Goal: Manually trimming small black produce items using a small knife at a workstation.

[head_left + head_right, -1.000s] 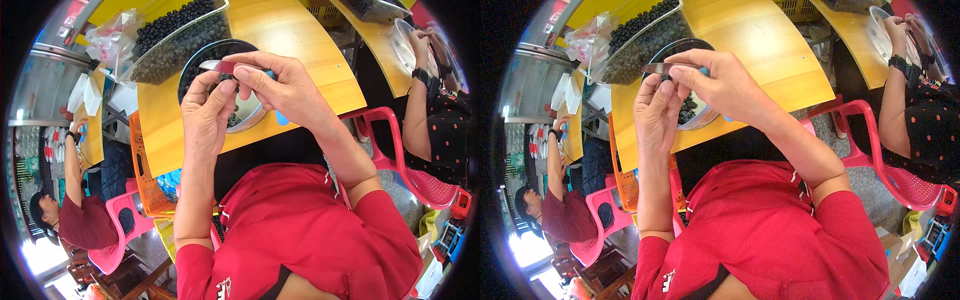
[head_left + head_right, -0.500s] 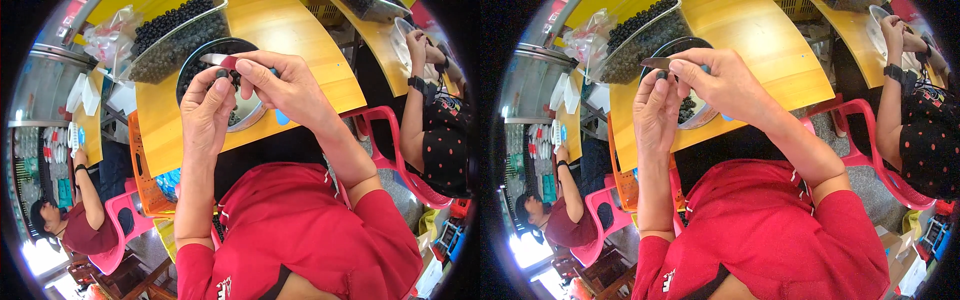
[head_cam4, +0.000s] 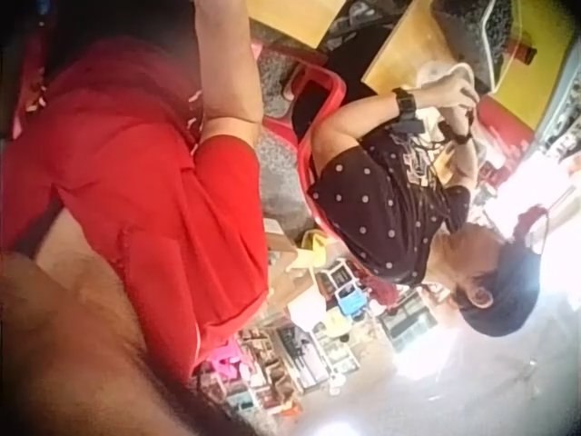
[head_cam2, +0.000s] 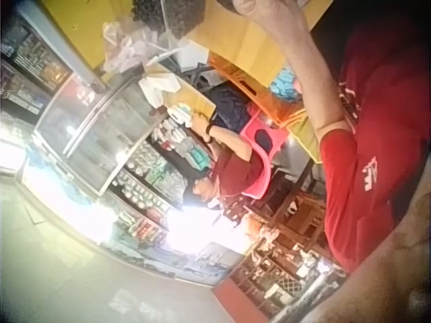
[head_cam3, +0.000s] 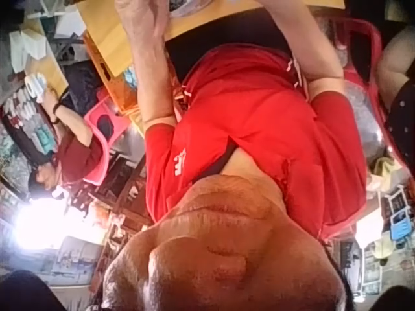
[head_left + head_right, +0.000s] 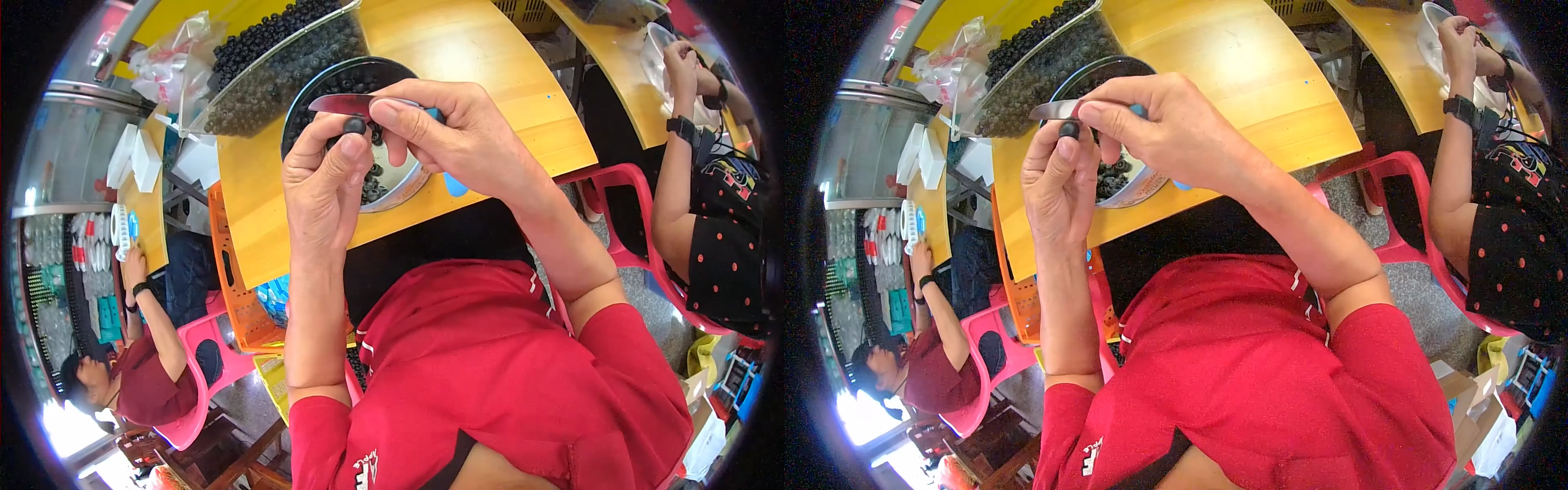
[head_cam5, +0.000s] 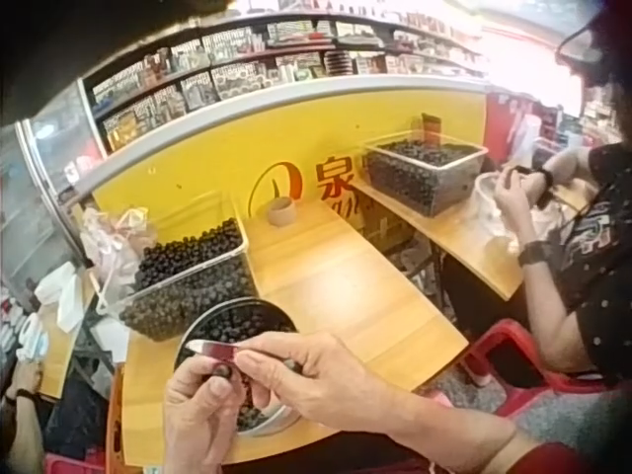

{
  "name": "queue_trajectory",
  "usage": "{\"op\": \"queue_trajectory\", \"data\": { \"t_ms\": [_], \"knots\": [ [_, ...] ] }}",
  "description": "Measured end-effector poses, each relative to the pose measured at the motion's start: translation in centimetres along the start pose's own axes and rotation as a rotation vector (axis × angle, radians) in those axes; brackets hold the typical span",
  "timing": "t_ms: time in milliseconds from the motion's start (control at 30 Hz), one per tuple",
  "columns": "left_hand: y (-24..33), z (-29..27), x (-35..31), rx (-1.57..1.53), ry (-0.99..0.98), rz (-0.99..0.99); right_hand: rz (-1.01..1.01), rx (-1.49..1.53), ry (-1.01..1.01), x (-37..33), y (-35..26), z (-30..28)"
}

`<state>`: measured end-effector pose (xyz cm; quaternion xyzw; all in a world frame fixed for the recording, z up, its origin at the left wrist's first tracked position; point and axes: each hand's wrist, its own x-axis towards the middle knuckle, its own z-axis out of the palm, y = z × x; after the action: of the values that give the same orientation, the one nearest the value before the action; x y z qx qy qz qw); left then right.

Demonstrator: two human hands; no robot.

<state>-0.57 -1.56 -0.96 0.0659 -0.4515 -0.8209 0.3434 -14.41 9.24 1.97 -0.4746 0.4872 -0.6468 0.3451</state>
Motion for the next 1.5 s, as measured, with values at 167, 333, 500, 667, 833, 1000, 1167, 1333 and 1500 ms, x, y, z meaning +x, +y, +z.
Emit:
{"op": "queue_trajectory", "data": {
  "t_ms": [167, 333, 500, 667, 833, 1000, 1167, 1333, 1500],
  "knots": [
    [-0.3, 1.0, 0.2, -0.033, 0.052, 0.033, -0.045, 0.012, 0.026, 0.1, 0.0, 0.3],
    [0.7, 0.9, 0.9, 0.008, 0.048, -0.131, 0.030, 0.144, 0.124, 0.1, -0.1, -0.4],
    [2.4, -0.9, 1.6, 0.105, 0.073, -0.291, 0.041, 0.127, 0.156, 0.4, -0.2, -1.0],
    [3.1, -1.6, 2.8, 0.300, 0.003, -0.357, 0.025, 0.085, 0.189, 0.7, -0.2, -1.4],
    [2.4, -0.3, 4.1, 0.613, -0.179, -0.461, 0.018, 0.086, 0.226, 0.7, -0.2, -2.0],
    [0.7, -1.2, 5.5, 0.902, -0.400, -0.417, 0.041, 0.187, 0.229, 0.8, -0.3, -2.1],
    [-1.5, -0.5, 6.2, 1.313, -0.583, -0.186, 0.039, 0.143, 0.240, 0.9, -0.2, -2.2],
    [-2.1, 0.2, 5.8, 1.605, -0.675, -0.112, 0.025, 0.085, 0.251, 1.0, 0.0, -2.1],
    [-1.7, -0.2, 5.7, 1.445, -0.618, -0.166, 0.028, 0.118, 0.245, 0.9, -0.5, -2.3]
  ]
}}
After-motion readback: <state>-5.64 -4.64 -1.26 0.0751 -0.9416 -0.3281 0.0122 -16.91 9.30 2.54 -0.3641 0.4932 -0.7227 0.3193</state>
